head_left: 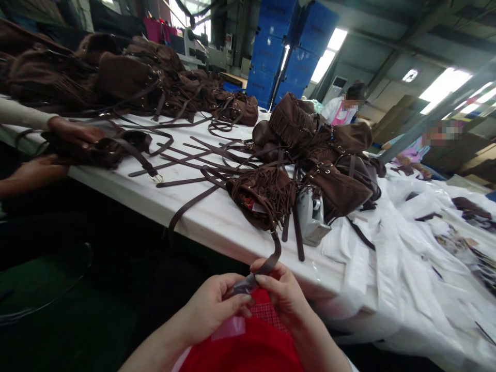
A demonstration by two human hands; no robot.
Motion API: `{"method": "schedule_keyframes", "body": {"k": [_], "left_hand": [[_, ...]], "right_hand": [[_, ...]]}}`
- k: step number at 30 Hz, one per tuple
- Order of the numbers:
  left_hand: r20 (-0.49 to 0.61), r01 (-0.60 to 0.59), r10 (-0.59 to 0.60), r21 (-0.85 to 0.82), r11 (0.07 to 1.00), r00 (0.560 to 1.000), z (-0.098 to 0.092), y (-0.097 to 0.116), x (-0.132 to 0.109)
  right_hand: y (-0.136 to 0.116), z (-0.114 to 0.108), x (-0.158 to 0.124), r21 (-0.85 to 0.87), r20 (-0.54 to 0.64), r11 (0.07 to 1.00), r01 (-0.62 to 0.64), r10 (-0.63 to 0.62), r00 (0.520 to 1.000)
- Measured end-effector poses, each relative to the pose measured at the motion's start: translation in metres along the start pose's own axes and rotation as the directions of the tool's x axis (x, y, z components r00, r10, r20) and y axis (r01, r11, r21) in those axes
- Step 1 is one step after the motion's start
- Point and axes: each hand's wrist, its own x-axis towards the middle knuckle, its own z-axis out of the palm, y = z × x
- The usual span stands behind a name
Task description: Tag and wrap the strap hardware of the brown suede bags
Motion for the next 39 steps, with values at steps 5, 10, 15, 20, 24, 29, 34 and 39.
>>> {"method": "schedule_keyframes", "body": {"k": [5,10,15,20,24,29,34,39], "left_hand": [[0.001,-0.015,0.015,0.121,0.993,1.0,0.003,0.003,-0.002],[-0.018,0.019,-0.016,0.146,0.989,1.0,0.006,0.004,-0.003],[-0.03,0.1,-0.098,0.086,0.991,0.995,0.006,-0.002,-0.001],[-0.131,0.139,-0.13,0.067,0.988,0.983,0.007,-0.004,0.005],[-0.13,0.119,-0.111,0.056,0.991,0.985,0.005,-0.004,0.012],[-0.163,0.066,-0.047,0.114,0.991,0.986,0.003,-0.006,0.02],[-0.206,-0.001,0.08,0.359,0.933,0.975,0.004,0.003,0.031],[-0.194,-0.022,0.225,0.708,0.706,0.955,0.002,0.024,0.051]], "right_hand": [[0.002,0.0,0.001,0.043,0.007,0.999,-0.029,0.029,1.0],[0.004,-0.004,0.008,0.271,-0.104,0.954,-0.126,0.159,0.982],[0.013,-0.013,0.014,-0.022,-0.152,0.999,-0.024,0.02,0.988],[0.016,-0.015,0.018,-0.186,-0.072,0.982,0.022,-0.036,0.997],[0.014,-0.012,0.017,-0.141,-0.038,0.988,-0.057,0.052,0.998],[0.011,-0.014,0.025,-0.047,-0.086,0.997,-0.068,0.064,0.994],[0.007,-0.021,0.045,-0.038,-0.152,0.995,-0.096,0.089,0.984],[-0.008,-0.036,0.057,-0.557,-0.098,0.829,0.052,-0.127,0.987]]}}
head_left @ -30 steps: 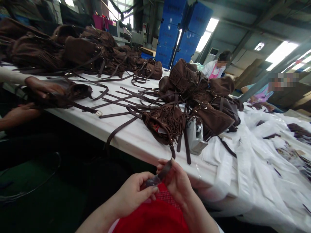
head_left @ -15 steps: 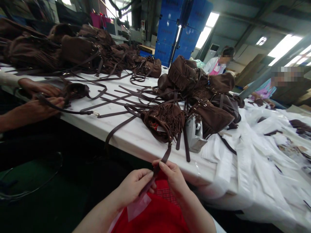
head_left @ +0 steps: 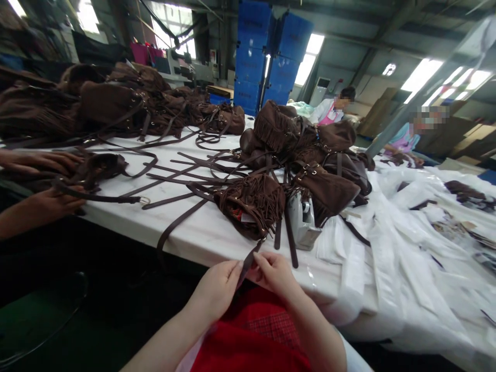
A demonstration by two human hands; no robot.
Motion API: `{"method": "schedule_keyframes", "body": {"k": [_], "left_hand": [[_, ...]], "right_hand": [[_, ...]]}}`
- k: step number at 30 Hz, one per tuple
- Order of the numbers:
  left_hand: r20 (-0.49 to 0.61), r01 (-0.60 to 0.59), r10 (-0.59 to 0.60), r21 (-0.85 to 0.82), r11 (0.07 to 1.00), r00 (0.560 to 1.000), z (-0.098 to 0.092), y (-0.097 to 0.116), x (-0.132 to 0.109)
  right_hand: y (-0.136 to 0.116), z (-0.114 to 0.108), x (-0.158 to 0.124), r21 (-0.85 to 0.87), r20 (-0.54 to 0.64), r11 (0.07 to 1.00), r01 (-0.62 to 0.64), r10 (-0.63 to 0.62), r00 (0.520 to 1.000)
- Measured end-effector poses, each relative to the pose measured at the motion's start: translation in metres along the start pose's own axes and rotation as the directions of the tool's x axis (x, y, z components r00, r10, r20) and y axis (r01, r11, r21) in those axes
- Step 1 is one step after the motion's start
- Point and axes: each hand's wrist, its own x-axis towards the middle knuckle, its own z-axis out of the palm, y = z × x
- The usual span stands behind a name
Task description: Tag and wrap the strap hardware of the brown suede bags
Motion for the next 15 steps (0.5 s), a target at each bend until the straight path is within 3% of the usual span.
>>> {"method": "schedule_keyframes", "body": {"k": [2,5,9,15], "left_hand": [[0.001,0.013,-0.014,0.125,0.992,1.0,-0.003,0.004,0.011],[0.026,0.045,-0.053,0.243,0.969,0.998,-0.006,0.009,0.027],[0.042,0.032,-0.046,0.278,0.96,0.998,-0.001,0.01,0.051],[0.029,0.053,-0.065,0.31,0.949,0.997,0.017,0.007,0.088]], "right_hand": [[0.0,-0.011,0.007,-0.194,-0.13,0.974,0.117,-0.143,0.981],[0.008,-0.025,0.023,-0.199,-0.229,0.97,0.137,-0.182,0.956],[0.025,-0.03,0.04,-0.054,-0.19,0.992,0.118,-0.126,0.974],[0.032,-0.031,0.041,0.013,-0.13,0.983,0.184,-0.18,0.975]]}}
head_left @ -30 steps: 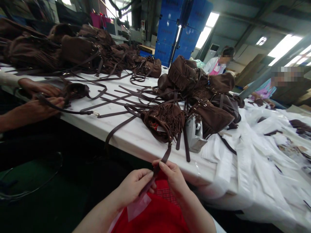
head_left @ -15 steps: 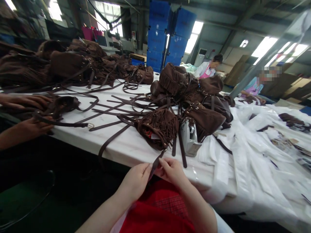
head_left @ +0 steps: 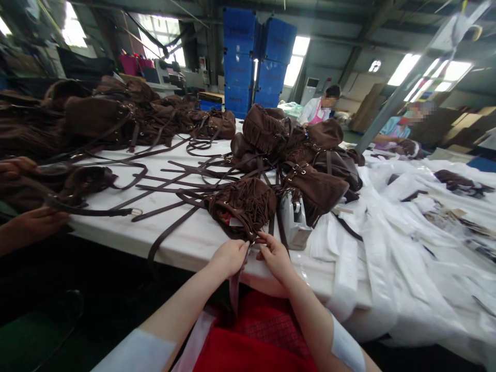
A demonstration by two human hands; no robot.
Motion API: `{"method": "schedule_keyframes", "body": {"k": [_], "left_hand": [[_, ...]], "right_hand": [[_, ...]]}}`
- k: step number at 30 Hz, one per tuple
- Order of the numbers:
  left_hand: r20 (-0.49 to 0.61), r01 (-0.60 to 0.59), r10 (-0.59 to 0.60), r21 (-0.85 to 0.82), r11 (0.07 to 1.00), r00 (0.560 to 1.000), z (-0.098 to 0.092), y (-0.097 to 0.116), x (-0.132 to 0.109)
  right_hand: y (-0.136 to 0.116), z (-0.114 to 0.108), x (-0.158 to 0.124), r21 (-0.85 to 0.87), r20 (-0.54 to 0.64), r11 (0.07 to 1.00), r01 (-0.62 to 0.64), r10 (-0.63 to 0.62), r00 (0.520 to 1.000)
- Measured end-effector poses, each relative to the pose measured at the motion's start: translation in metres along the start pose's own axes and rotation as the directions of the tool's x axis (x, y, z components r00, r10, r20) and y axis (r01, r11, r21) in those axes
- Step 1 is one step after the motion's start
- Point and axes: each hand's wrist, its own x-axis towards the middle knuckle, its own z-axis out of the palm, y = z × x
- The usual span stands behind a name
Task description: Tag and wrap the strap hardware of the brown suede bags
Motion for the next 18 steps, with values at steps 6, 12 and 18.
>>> {"method": "schedule_keyframes", "body": {"k": [6,12,18], "left_hand": [[-0.247,-0.063,0.077,0.067,0.996,0.966,0.004,0.005,-0.023],[-0.237,0.054,-0.026,0.112,0.992,0.971,0.037,-0.041,-0.088],[0.033,0.216,-0.214,-0.161,0.963,0.976,0.087,-0.061,-0.085]], "right_hand": [[-0.005,-0.003,-0.002,0.06,0.015,0.998,-0.006,0.005,1.0],[-0.002,-0.001,-0.002,0.1,-0.009,0.993,-0.056,0.057,0.998],[-0.005,0.001,-0.003,0.075,-0.01,0.997,-0.034,0.035,0.999]]}}
